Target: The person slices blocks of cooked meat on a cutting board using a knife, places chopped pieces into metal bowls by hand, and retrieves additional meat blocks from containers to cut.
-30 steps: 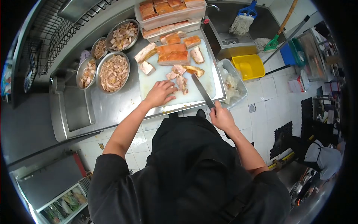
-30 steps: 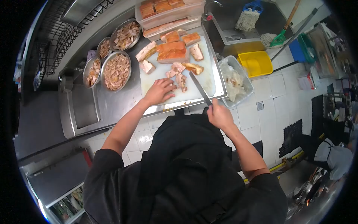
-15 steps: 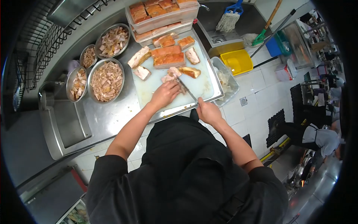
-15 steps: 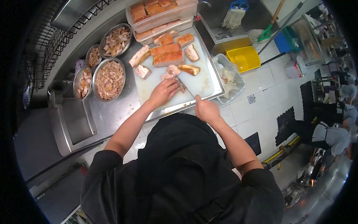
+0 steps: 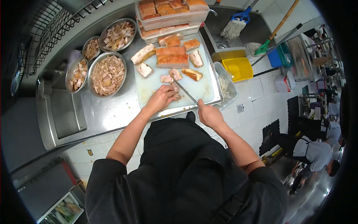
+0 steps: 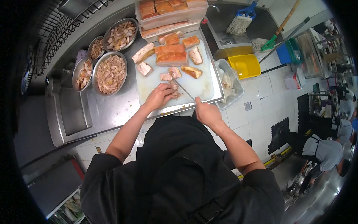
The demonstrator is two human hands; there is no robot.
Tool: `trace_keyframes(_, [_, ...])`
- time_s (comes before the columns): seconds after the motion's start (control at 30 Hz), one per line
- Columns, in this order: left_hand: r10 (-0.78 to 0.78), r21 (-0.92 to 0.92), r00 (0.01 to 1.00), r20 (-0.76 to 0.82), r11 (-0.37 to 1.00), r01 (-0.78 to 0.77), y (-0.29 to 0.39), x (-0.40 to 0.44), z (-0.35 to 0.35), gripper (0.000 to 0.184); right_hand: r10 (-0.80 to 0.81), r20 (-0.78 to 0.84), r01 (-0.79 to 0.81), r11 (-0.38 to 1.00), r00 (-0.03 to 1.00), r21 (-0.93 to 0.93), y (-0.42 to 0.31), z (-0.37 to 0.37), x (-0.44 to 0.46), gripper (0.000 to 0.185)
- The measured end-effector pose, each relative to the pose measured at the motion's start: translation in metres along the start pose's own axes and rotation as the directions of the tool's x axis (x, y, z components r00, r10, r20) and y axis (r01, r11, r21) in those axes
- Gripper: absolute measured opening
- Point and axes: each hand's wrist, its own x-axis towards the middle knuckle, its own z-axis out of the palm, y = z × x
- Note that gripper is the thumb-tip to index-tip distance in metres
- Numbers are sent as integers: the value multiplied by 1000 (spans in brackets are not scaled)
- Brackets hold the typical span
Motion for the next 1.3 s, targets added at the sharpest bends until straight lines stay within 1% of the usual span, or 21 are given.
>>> trace_keyframes(0.07, [-16, -26, 999, 27, 1000, 16, 0, 2, 1, 22, 5, 26, -4, 1000, 1000, -20, -13, -11, 5, 17])
trace_keyframes(0.13, [-17, 54, 987, -161, 998, 27, -3, 3, 11, 20, 9, 53, -7, 999, 999, -36, -21, -14, 11, 17])
trace_keyframes(0.2, [-11, 87, 991, -135, 996, 23, -6, 6, 18, 19, -40, 34, 41, 998, 999, -36, -25, -15, 18, 18])
trace_keyframes(0.27, [-3, 116, 994, -108, 993, 15, -8, 7, 20, 17, -44, 34, 45, 998, 998, -41, -28, -17, 24, 17])
trace_keyframes(0.33, [-61, 32, 986, -154, 997, 66, -10, 6, 20, 19, -46, 39, 48, 998, 998, -48, -27, -19, 29, 17])
trace_keyframes(0.37, [-64, 31, 986, -156, 997, 70, -8, 10, 16, 19, -36, 31, 38, 998, 999, -48, -26, -20, 33, 17])
trace_keyframes(0.43, [-104, 145, 933, -345, 976, 163, -11, 20, 5, 27, -29, 30, 31, 999, 999, -45, -26, -19, 40, 17])
trace_keyframes(0.47, [-110, 144, 933, -344, 975, 168, -14, 24, 2, 27, -33, 22, 33, 999, 999, -19, -26, -19, 45, 18])
trace_keyframes(0.53, [-299, 61, 942, -153, 948, 311, -20, 32, -2, 38, -37, 15, 37, 999, 999, 3, -25, -17, 50, 18])
trace_keyframes(0.57, [-302, 60, 941, -153, 948, 314, -19, 31, -1, 38, -55, 6, 55, 998, 998, 11, -23, -15, 52, 18])
trace_keyframes(0.63, [-351, 96, 936, -11, 932, 351, -14, 24, 2, 43, -78, -4, 78, 997, 997, 16, -21, -13, 56, 18])
trace_keyframes(0.67, [-355, 97, 935, -14, 930, 354, -11, 18, 4, 43, -64, 19, 64, 998, 998, 7, -21, -12, 57, 18])
trace_keyframes(0.73, [-240, 106, 953, -183, 959, 262, -3, 6, 13, 42, -49, 45, 49, 999, 998, -1, -21, -12, 55, 19])
trace_keyframes(0.77, [-243, 105, 952, -184, 959, 265, 0, 6, 13, 42, -57, 51, 58, 998, 997, -9, -21, -13, 55, 18])
trace_keyframes(0.83, [-217, 91, 942, -256, 965, 247, 5, 7, 14, 35, -65, 62, 67, 998, 996, -21, -21, -15, 54, 18])
trace_keyframes(0.93, [-177, 151, 960, -216, 965, 212, -1, 15, 21, 28, -82, 71, 85, 995, 994, -50, -26, -23, 59, 17])
trace_keyframes(1.07, [-146, 149, 965, -216, 972, 180, -10, 18, 22, 25, -58, 119, 64, 997, 991, -50, -35, -34, 61, 13])
trace_keyframes(1.13, [-131, 109, 962, -240, 981, 160, -14, 17, 24, 25, -45, 139, 51, 998, 989, -41, -35, -28, 66, 13])
trace_keyframes(1.17, [-138, 106, 960, -243, 980, 168, -17, 17, 25, 25, -36, 116, 37, 999, 993, -8, -31, -15, 75, 13])
trace_keyframes(1.23, [-72, 140, 965, -252, 984, 109, -21, 14, 25, 28, -24, 95, 21, 999, 995, 29, -28, 0, 90, 13])
trace_keyframes(1.3, [-101, 121, 965, -240, 984, 133, -18, 13, 22, 27, -74, 40, 71, 994, 996, 78, -31, -1, 105, 13])
